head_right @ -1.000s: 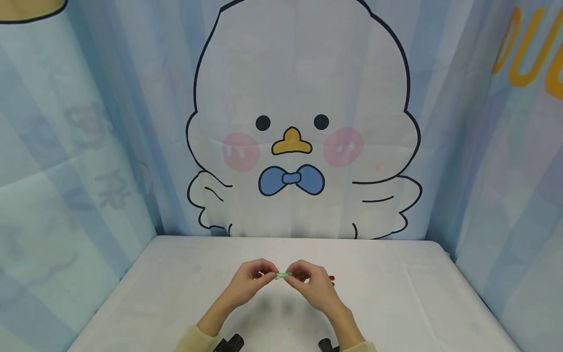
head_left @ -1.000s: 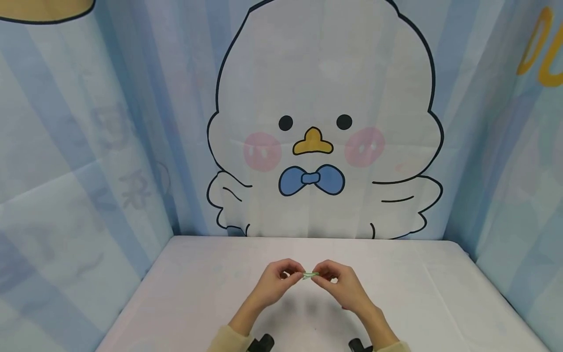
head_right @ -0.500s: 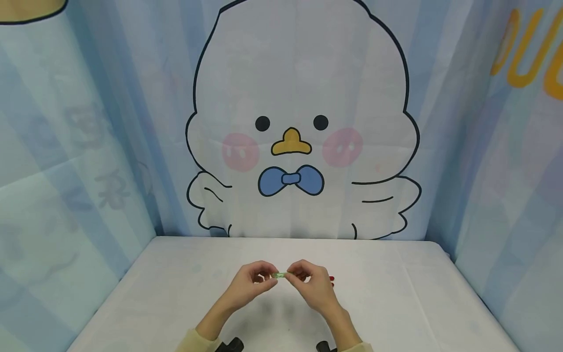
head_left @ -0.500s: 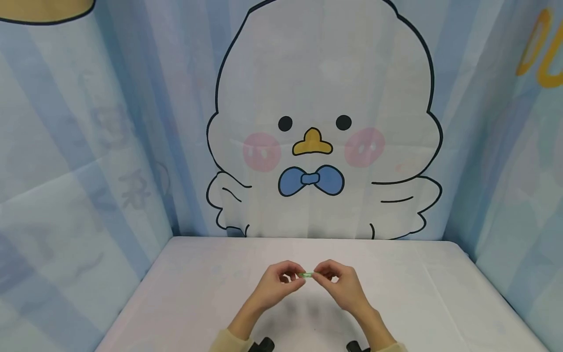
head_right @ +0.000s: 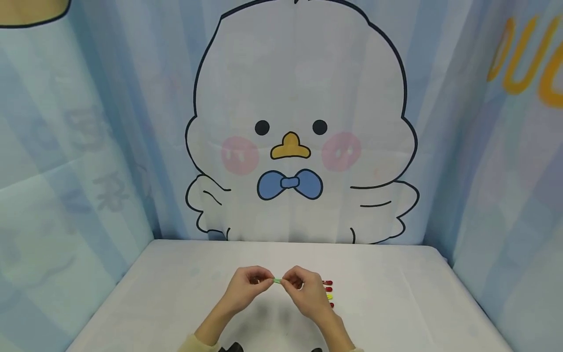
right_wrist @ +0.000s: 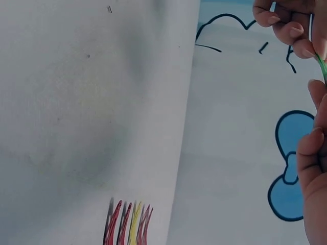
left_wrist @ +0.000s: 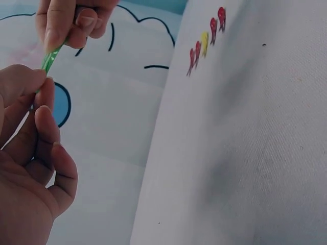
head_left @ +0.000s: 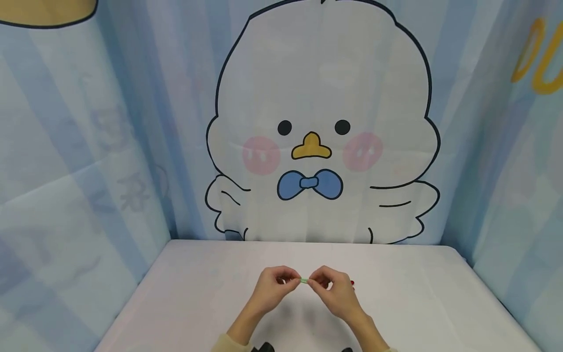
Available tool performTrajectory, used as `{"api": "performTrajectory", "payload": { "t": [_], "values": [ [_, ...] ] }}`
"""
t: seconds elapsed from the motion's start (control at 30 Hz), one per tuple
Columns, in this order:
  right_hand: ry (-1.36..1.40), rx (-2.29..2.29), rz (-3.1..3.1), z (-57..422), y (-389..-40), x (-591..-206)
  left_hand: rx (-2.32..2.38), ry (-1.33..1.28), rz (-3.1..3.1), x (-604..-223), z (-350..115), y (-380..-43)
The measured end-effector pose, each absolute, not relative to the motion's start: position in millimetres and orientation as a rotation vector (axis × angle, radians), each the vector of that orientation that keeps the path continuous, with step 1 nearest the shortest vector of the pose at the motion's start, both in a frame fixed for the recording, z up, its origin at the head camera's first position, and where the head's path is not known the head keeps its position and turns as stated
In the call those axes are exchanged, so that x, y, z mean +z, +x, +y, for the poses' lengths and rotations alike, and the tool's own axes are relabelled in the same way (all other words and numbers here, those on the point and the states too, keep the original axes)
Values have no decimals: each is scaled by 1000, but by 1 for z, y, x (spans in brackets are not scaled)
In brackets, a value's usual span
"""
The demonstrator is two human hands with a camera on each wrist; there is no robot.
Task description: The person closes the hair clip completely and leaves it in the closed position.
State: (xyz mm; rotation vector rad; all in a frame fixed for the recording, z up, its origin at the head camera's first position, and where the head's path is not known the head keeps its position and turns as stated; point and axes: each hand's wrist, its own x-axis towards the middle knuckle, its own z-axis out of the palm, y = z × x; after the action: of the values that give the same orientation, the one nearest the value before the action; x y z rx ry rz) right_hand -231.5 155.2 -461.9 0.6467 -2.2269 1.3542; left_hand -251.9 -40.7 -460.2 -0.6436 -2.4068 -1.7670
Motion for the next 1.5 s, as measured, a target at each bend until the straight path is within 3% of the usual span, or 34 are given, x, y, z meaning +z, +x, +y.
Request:
{"api": "performTrajectory", "payload": {
  "t": [0.57,0.93,1.5],
  "values": [
    [655,1319,-2151,154,-226,-471,-1708,-593,-2432,-467,-37,-247],
    [838,1049,-2116,157,-235,-470,-1710,-619,-2414,-463,-40,-251],
    [913,1040,-2059,164,-238,-466,-1714,-718,-2393,-465,-59,-249]
  ]
}}
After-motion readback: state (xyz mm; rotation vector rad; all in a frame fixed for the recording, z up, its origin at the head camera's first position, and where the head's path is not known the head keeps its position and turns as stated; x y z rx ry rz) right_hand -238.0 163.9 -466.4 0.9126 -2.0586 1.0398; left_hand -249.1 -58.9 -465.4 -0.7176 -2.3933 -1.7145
